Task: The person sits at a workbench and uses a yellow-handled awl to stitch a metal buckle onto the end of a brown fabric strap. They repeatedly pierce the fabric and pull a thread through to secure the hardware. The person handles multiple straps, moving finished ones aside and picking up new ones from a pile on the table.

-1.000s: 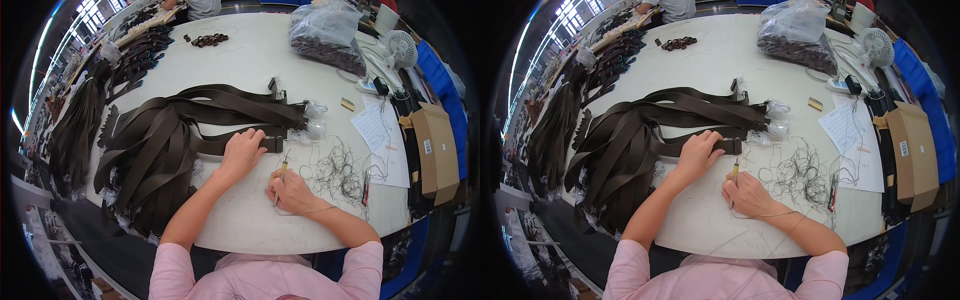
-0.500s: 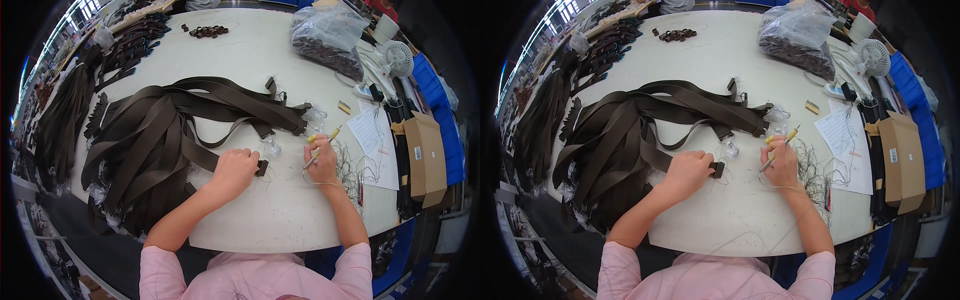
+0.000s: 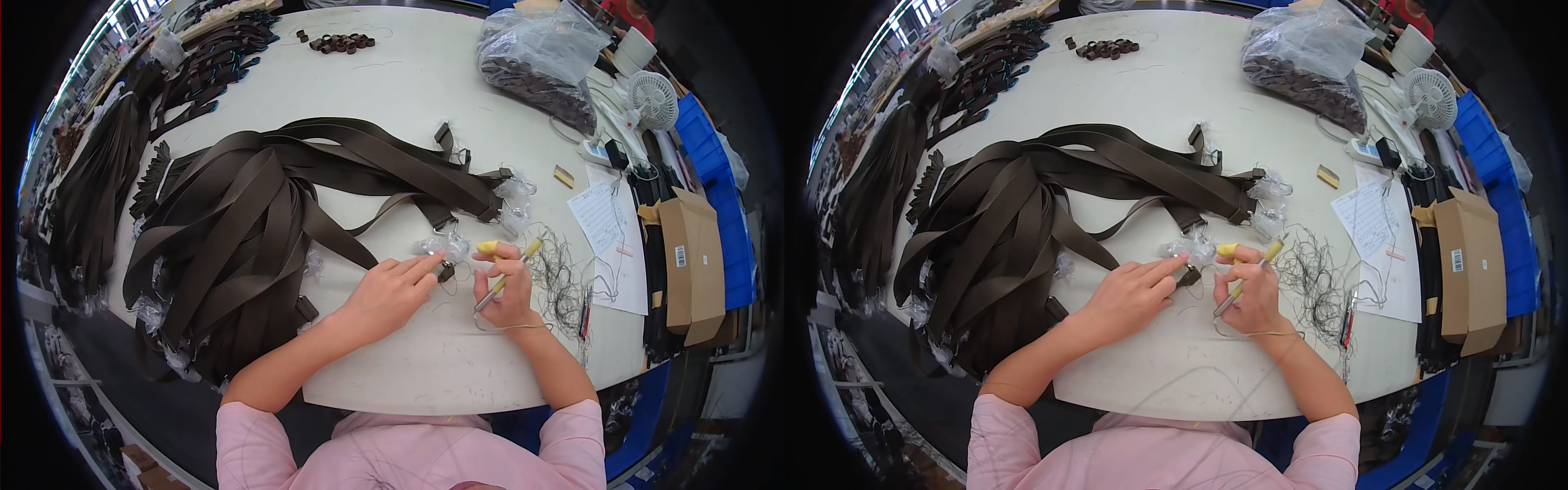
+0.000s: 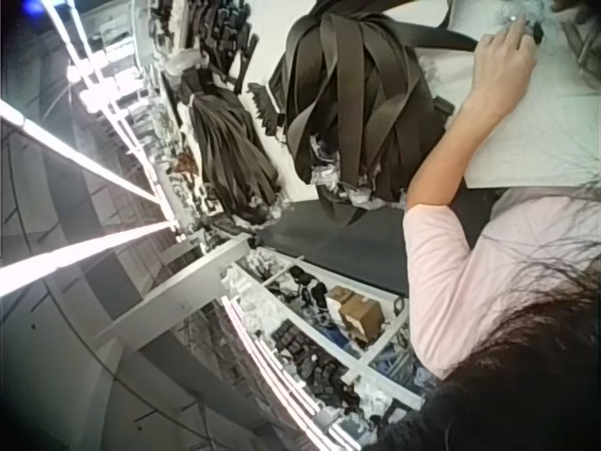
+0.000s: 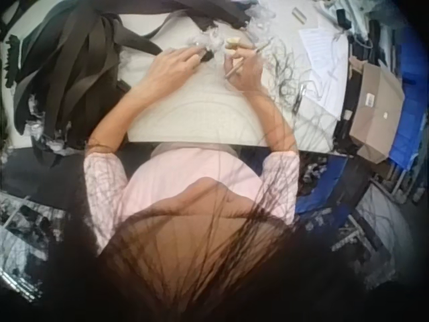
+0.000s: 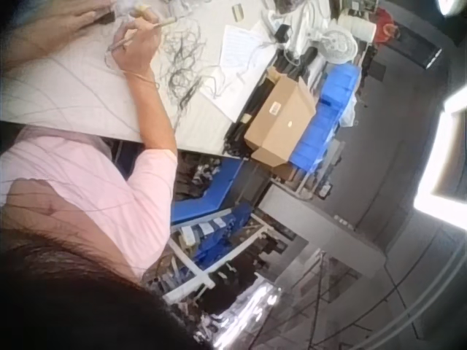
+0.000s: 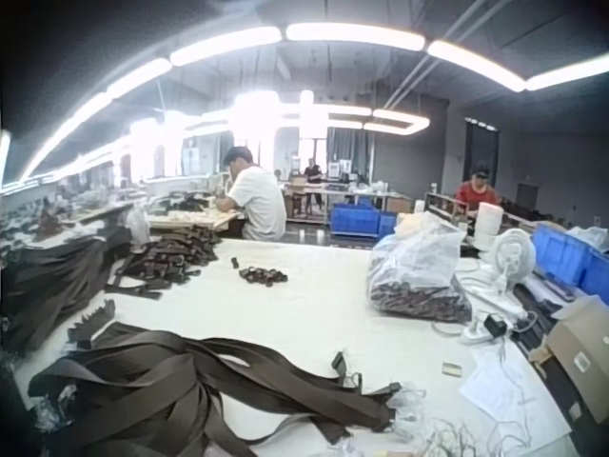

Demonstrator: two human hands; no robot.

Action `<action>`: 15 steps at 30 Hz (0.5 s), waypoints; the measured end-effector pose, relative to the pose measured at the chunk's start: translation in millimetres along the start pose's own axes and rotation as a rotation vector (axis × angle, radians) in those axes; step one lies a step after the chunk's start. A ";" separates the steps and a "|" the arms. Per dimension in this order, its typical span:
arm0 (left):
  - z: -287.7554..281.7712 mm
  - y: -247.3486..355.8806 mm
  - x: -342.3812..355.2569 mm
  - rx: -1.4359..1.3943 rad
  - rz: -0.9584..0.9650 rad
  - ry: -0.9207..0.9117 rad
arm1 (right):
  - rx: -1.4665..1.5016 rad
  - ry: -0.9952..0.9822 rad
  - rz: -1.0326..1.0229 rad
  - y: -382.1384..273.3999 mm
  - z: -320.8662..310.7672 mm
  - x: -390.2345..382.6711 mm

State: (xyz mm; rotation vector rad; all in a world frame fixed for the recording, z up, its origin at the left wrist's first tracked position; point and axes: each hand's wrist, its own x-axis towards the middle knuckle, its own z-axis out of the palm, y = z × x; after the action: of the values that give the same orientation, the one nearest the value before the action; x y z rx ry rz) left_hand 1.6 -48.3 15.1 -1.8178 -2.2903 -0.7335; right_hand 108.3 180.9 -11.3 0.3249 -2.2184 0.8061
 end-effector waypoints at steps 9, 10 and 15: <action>27.1 -0.1 33.4 -0.014 -0.294 -0.012 | -0.146 -0.248 0.106 16.9 12.1 8.3; 34.1 -6.6 35.2 -0.039 -0.324 -0.022 | -0.153 -0.227 0.109 20.4 13.8 9.2; -9.2 -50.8 72.6 -0.646 -0.572 -0.015 | -0.068 0.081 0.089 30.9 3.0 7.1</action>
State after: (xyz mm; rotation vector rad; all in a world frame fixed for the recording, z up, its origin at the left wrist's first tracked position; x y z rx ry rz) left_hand -67.6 3.6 36.5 -1.2992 -2.8298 -1.7088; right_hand 87.8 202.9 -21.7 0.1590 -2.1913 0.7758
